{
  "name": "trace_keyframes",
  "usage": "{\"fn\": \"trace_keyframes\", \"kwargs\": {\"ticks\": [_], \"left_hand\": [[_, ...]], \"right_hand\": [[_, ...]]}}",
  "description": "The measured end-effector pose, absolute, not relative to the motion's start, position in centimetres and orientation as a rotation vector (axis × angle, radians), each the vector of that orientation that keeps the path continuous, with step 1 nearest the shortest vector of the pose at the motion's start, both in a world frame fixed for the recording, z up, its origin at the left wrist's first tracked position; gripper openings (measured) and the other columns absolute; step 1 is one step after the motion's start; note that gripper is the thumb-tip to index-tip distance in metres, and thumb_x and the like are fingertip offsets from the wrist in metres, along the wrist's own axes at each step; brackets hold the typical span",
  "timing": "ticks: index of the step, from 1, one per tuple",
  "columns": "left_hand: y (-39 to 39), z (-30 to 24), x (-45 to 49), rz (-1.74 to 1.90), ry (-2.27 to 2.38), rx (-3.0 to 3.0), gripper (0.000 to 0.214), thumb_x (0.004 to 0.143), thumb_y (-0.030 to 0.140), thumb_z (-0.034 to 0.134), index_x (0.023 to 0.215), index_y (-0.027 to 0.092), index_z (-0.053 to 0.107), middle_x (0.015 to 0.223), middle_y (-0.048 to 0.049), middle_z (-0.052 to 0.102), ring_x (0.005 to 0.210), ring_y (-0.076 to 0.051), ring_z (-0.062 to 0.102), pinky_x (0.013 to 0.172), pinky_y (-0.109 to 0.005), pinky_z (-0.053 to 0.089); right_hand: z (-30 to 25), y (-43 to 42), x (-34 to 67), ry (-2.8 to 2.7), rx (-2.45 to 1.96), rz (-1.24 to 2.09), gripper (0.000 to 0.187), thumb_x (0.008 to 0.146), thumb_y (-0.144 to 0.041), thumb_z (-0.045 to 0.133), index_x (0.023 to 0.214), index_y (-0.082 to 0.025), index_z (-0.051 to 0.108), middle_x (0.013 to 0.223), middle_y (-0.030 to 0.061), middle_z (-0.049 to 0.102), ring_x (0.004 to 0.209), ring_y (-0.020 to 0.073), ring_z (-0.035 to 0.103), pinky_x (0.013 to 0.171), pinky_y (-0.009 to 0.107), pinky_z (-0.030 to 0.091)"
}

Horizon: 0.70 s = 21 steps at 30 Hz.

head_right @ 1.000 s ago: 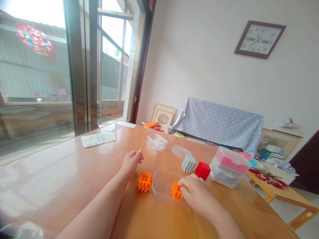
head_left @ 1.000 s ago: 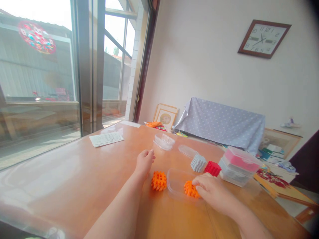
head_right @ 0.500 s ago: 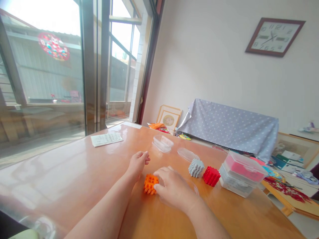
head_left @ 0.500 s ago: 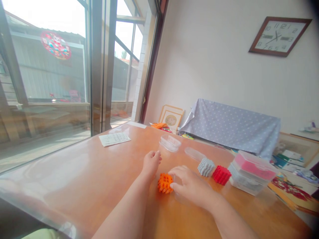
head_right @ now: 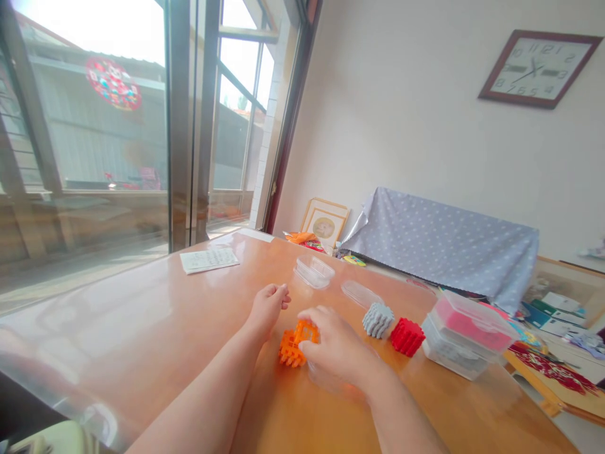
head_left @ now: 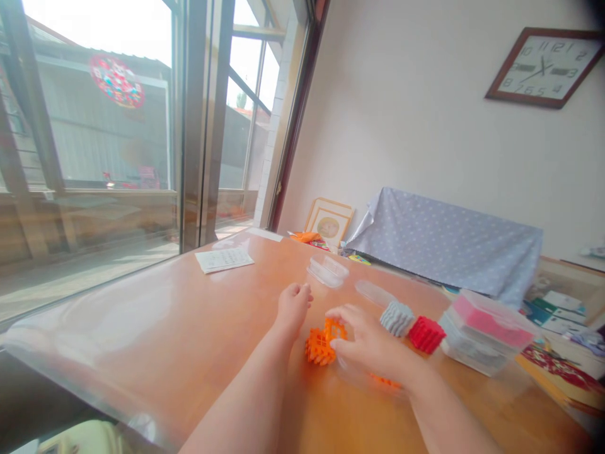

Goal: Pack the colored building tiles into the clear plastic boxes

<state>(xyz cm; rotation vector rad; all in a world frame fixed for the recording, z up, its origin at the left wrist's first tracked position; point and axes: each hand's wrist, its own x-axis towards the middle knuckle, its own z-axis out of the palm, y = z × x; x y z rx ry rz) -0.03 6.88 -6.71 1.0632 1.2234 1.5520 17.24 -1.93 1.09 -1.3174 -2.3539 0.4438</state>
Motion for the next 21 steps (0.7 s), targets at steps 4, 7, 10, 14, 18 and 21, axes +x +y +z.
{"fn": "trace_keyframes", "kwargs": {"ticks": [4,7,10,14,18,21], "left_hand": [[6.8,-6.7,0.0,1.532,1.216,1.06,0.03,0.083,0.045,0.06,0.076,0.017,0.064,0.075,-0.0085,0.07,0.064,-0.016,0.061,0.063,-0.028,0.047],[6.8,-6.7,0.2,1.505,1.21,1.062,0.028,0.082,0.044,0.06,0.074,0.017,0.062,0.074,-0.0078,0.069,0.062,-0.015,0.06,0.063,-0.028,0.047],[6.7,-6.8,0.4,1.472,1.204,1.069,0.028,0.081,0.044,0.061,0.071,0.018,0.059,0.072,-0.0073,0.069,0.061,-0.016,0.06,0.063,-0.028,0.047],[6.7,-6.9,0.4,1.444,1.198,1.082,0.031,0.078,0.048,0.064,0.07,0.019,0.059,0.07,-0.0068,0.069,0.061,-0.016,0.06,0.063,-0.028,0.046],[6.8,-7.0,0.3,1.429,1.207,1.097,0.032,0.079,0.049,0.063,0.069,0.018,0.058,0.072,-0.0077,0.069,0.061,-0.016,0.06,0.063,-0.029,0.046],[7.0,-7.1,0.3,1.424,1.213,1.108,0.032,0.079,0.049,0.063,0.07,0.018,0.058,0.072,-0.0076,0.069,0.061,-0.016,0.06,0.062,-0.029,0.045]], "right_hand": [[1.1,-1.9,21.5,-2.265,-1.436,0.444,0.05,0.077,-0.023,0.063,0.127,-0.026,0.061,0.129,0.0053,0.063,0.119,0.0235,0.058,0.105,0.039,0.042],[0.5,-2.2,24.7,-2.304,-1.551,0.455,0.049,0.075,-0.024,0.064,0.124,-0.023,0.064,0.125,0.0073,0.065,0.116,0.0262,0.059,0.105,0.042,0.042],[-0.3,-2.7,27.0,-2.316,-1.63,0.451,0.046,0.074,-0.024,0.063,0.12,-0.022,0.066,0.121,0.0078,0.067,0.115,0.0273,0.06,0.102,0.042,0.044],[-1.1,-3.2,28.6,-2.294,-1.701,0.441,0.044,0.073,-0.024,0.063,0.116,-0.021,0.068,0.119,0.0078,0.067,0.112,0.0275,0.06,0.098,0.04,0.045],[-1.1,-3.6,29.0,-2.268,-1.718,0.426,0.042,0.071,-0.024,0.065,0.113,-0.022,0.069,0.115,0.0072,0.069,0.106,0.0268,0.062,0.096,0.039,0.045],[-0.9,-3.9,28.8,-2.259,-1.719,0.41,0.039,0.073,-0.024,0.063,0.111,-0.022,0.07,0.114,0.0071,0.069,0.103,0.0257,0.063,0.094,0.037,0.046]]}}
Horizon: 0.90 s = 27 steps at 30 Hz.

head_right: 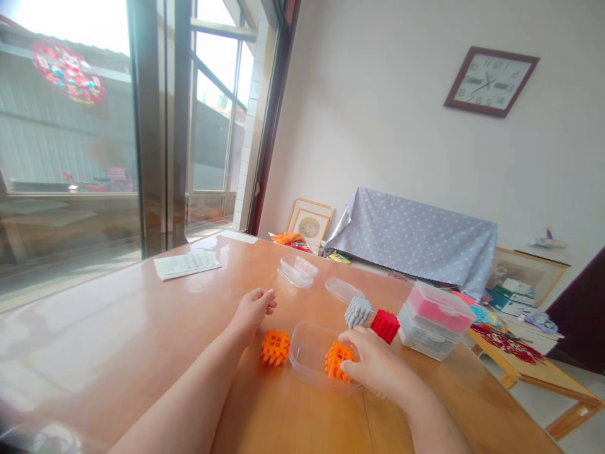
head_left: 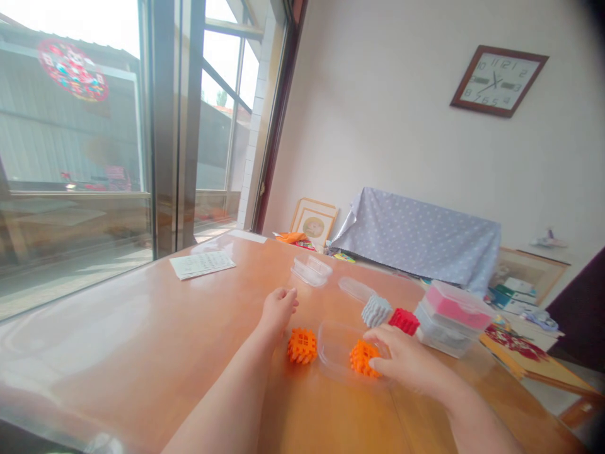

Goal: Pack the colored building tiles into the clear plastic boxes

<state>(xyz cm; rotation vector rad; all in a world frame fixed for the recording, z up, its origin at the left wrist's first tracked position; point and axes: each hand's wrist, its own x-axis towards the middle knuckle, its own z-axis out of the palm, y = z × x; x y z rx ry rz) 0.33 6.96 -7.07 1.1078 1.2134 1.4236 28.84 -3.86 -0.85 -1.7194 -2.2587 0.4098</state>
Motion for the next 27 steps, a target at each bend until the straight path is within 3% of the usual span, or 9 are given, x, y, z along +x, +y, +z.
{"fn": "trace_keyframes", "kwargs": {"ticks": [12,20,23,27], "left_hand": [[7.0,-7.1,0.3,1.399,1.23,1.114,0.034,0.079,0.051,0.062,0.074,0.017,0.06,0.074,-0.0071,0.069,0.061,-0.016,0.06,0.061,-0.027,0.042],[6.8,-7.0,0.3,1.426,1.216,1.08,0.035,0.079,0.051,0.064,0.073,0.018,0.06,0.073,-0.0078,0.069,0.061,-0.016,0.06,0.063,-0.028,0.045],[6.7,-7.0,0.3,1.436,1.212,1.076,0.034,0.079,0.051,0.064,0.073,0.017,0.06,0.074,-0.0081,0.069,0.061,-0.016,0.06,0.063,-0.028,0.045],[6.9,-7.1,0.3,1.454,1.205,1.078,0.032,0.081,0.048,0.063,0.073,0.017,0.061,0.073,-0.0084,0.069,0.059,-0.015,0.059,0.061,-0.028,0.045]], "right_hand": [[-0.8,-4.0,28.5,-2.344,-1.725,0.372,0.029,0.07,-0.016,0.059,0.097,-0.023,0.069,0.099,0.0026,0.071,0.094,0.0225,0.062,0.085,0.032,0.044],[0.5,-3.8,24.6,-2.267,-1.593,0.366,0.031,0.078,-0.026,0.063,0.109,-0.024,0.068,0.115,0.006,0.069,0.11,0.0258,0.06,0.095,0.037,0.044],[1.1,-3.8,20.9,-2.333,-1.457,0.391,0.03,0.08,-0.025,0.065,0.109,-0.026,0.068,0.115,0.0045,0.068,0.109,0.0238,0.06,0.098,0.035,0.043],[1.1,-3.5,17.1,-2.444,-1.424,0.381,0.028,0.078,-0.026,0.069,0.105,-0.026,0.069,0.107,0.0039,0.068,0.098,0.0226,0.06,0.09,0.033,0.044]]}}
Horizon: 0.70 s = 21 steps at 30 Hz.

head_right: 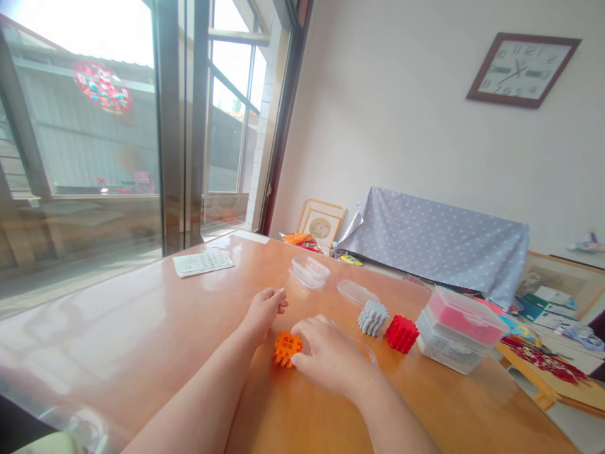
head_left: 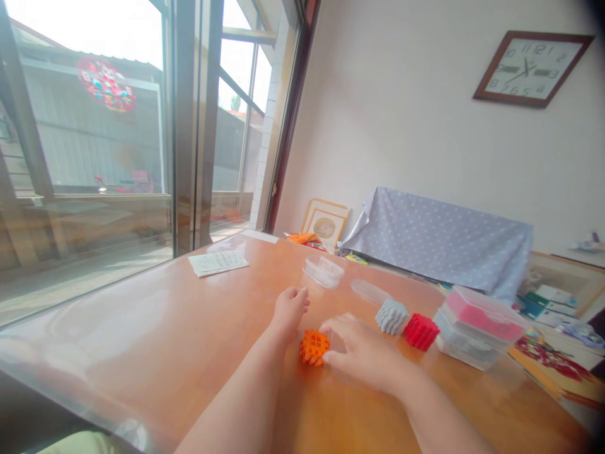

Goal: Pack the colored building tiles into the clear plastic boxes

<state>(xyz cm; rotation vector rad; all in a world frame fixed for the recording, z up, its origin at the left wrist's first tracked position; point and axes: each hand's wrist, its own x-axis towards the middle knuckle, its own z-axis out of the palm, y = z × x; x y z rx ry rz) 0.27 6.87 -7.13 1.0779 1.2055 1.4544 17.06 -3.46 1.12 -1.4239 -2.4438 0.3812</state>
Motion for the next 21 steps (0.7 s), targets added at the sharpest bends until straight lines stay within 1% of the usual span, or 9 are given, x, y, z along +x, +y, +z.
{"fn": "trace_keyframes", "kwargs": {"ticks": [4,6,9,14,17,21], "left_hand": [[7.0,-7.2,0.2,1.478,1.195,1.072,0.032,0.081,0.047,0.064,0.072,0.017,0.061,0.071,-0.008,0.069,0.059,-0.015,0.059,0.061,-0.027,0.045],[7.0,-7.2,0.2,1.488,1.19,1.067,0.032,0.08,0.048,0.065,0.071,0.017,0.06,0.07,-0.0075,0.068,0.06,-0.015,0.06,0.061,-0.027,0.046],[7.0,-7.2,0.2,1.496,1.187,1.062,0.031,0.08,0.047,0.065,0.07,0.018,0.06,0.07,-0.0074,0.068,0.06,-0.016,0.06,0.061,-0.027,0.046],[6.8,-7.0,0.2,1.49,1.183,1.062,0.031,0.082,0.045,0.063,0.071,0.017,0.061,0.073,-0.0098,0.07,0.061,-0.017,0.061,0.062,-0.029,0.048],[6.6,-6.8,0.2,1.483,1.197,1.065,0.029,0.082,0.043,0.062,0.069,0.017,0.06,0.074,-0.0099,0.07,0.061,-0.017,0.061,0.062,-0.029,0.047],[6.5,-6.6,0.2,1.471,1.211,1.063,0.027,0.083,0.041,0.061,0.07,0.017,0.06,0.073,-0.0092,0.069,0.061,-0.016,0.061,0.062,-0.029,0.046]], "right_hand": [[0.8,-2.6,15.4,-2.511,-1.456,0.316,0.016,0.077,-0.028,0.069,0.093,-0.024,0.069,0.099,0.0035,0.067,0.094,0.0227,0.059,0.083,0.031,0.042],[0.7,-2.3,15.0,-2.54,-1.458,0.294,0.013,0.078,-0.027,0.068,0.091,-0.024,0.069,0.095,0.0027,0.067,0.093,0.0228,0.059,0.082,0.031,0.041],[0.7,-2.2,14.8,-2.539,-1.439,0.307,0.02,0.077,-0.027,0.069,0.098,-0.026,0.07,0.098,0.0026,0.068,0.095,0.0231,0.059,0.085,0.032,0.041],[1.1,-2.2,16.2,-2.37,-1.409,0.346,0.034,0.079,-0.026,0.067,0.113,-0.027,0.067,0.111,0.0041,0.068,0.103,0.0236,0.06,0.091,0.035,0.044],[1.4,-2.3,18.1,-2.323,-1.42,0.348,0.033,0.079,-0.025,0.066,0.112,-0.025,0.065,0.113,0.0045,0.069,0.107,0.0239,0.06,0.095,0.036,0.044],[1.2,-2.4,20.6,-2.345,-1.493,0.377,0.029,0.078,-0.024,0.065,0.107,-0.023,0.066,0.109,0.0048,0.069,0.104,0.0238,0.061,0.095,0.037,0.045]]}}
